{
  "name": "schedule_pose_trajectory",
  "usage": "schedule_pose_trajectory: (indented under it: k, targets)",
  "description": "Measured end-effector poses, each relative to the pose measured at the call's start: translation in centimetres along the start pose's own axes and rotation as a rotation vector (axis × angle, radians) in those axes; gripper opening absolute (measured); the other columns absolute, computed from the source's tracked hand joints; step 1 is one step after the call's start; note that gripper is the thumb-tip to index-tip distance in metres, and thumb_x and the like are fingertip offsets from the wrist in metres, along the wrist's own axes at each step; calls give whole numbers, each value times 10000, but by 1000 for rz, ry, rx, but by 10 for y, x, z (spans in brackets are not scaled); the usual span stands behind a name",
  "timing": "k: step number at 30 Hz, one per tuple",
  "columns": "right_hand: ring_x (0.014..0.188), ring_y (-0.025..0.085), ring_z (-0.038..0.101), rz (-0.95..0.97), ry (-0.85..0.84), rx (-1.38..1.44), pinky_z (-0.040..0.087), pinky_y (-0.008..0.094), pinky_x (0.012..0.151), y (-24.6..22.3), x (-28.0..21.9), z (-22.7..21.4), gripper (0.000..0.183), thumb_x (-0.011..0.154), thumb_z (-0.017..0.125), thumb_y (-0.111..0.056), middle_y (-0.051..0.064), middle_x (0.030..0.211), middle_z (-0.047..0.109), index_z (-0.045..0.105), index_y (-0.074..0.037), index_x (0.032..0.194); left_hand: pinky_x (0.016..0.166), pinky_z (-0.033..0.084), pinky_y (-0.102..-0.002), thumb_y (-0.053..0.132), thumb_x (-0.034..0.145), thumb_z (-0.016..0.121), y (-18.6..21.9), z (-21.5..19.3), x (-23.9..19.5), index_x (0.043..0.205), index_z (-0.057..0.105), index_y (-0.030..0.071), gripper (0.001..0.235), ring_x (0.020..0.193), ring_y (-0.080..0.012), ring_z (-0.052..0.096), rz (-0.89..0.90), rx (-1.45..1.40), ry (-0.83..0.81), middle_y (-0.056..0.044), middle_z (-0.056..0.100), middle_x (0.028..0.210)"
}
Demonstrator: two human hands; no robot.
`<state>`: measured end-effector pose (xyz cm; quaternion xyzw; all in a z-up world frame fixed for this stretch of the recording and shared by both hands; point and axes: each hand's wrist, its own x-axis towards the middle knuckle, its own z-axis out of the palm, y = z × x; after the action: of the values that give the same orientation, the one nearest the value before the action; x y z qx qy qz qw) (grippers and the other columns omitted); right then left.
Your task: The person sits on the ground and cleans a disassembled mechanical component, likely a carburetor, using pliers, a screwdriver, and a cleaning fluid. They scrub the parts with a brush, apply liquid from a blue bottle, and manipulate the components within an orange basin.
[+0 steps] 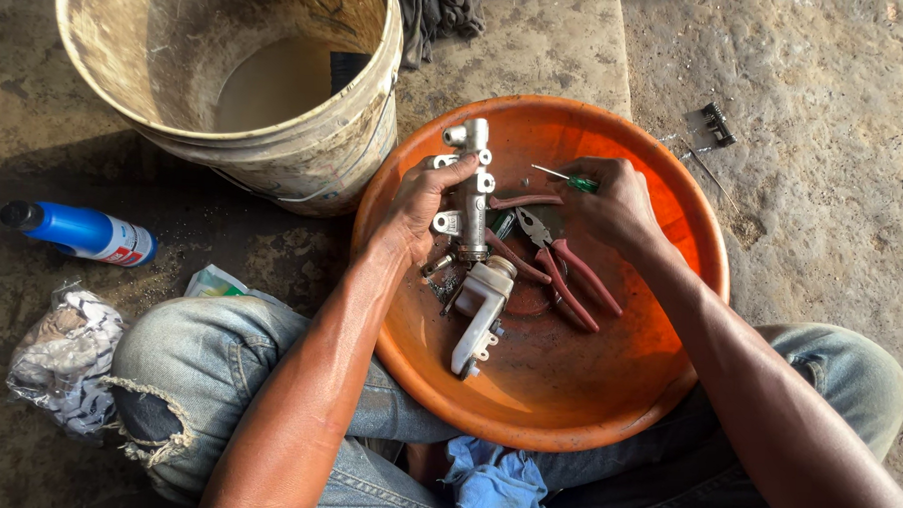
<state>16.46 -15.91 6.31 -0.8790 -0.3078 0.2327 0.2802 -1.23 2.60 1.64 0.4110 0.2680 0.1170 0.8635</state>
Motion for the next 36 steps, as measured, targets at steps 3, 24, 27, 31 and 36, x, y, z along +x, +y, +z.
schedule_pose_trajectory:
  k: [3, 24, 27, 31, 36]
  targets:
    - [829, 213, 761, -77, -76, -190, 597, 372, 777, 9, 4, 0, 300, 894, 718, -323, 103, 941, 792, 796, -185, 1149, 646, 606, -325, 314, 966, 681, 4, 4, 0, 1070, 699, 54, 281, 747, -162, 706, -10, -137, -86, -87, 721, 882]
    - [1077, 303, 745, -280, -300, 673, 670, 481, 889, -27, -25, -7, 1120, 788, 773, 88, 235, 1194, 703, 110, -312, 1597, 636, 529, -372, 345, 919, 765, 4, 63, 2, 908, 744, 43, 303, 693, -179, 650, 148, 325, -19, -39, 734, 778]
    - [1159, 329, 715, -332, -201, 677, 662, 520, 862, -20, -12, -30, 1037, 811, 751, 111, 236, 1319, 608, 160, -295, 1560, 805, 565, -392, 475, 916, 718, 11, 67, 19, 997, 760, 14, 469, 837, -202, 711, 294, 883, 118, -108, 771, 904]
    - [1361, 369, 629, -628, 99, 460, 629, 522, 888, -3, 10, -80, 1015, 856, 839, 76, 213, 1561, 398, 155, -314, 1496, 1100, 368, -512, 511, 1010, 604, 17, 22, 58, 1488, 426, 25, 704, 1329, -362, 442, 507, 1606, 182, -253, 433, 1464]
    - [1147, 324, 751, -274, 237, 247, 638, 447, 958, 48, 49, -136, 1062, 921, 786, -28, 220, 1435, 670, 34, -376, 1586, 1233, 74, -580, 408, 973, 551, 8, -2, 82, 1621, 130, 146, 815, 1535, -388, 69, 117, 1854, 63, -55, 72, 1716]
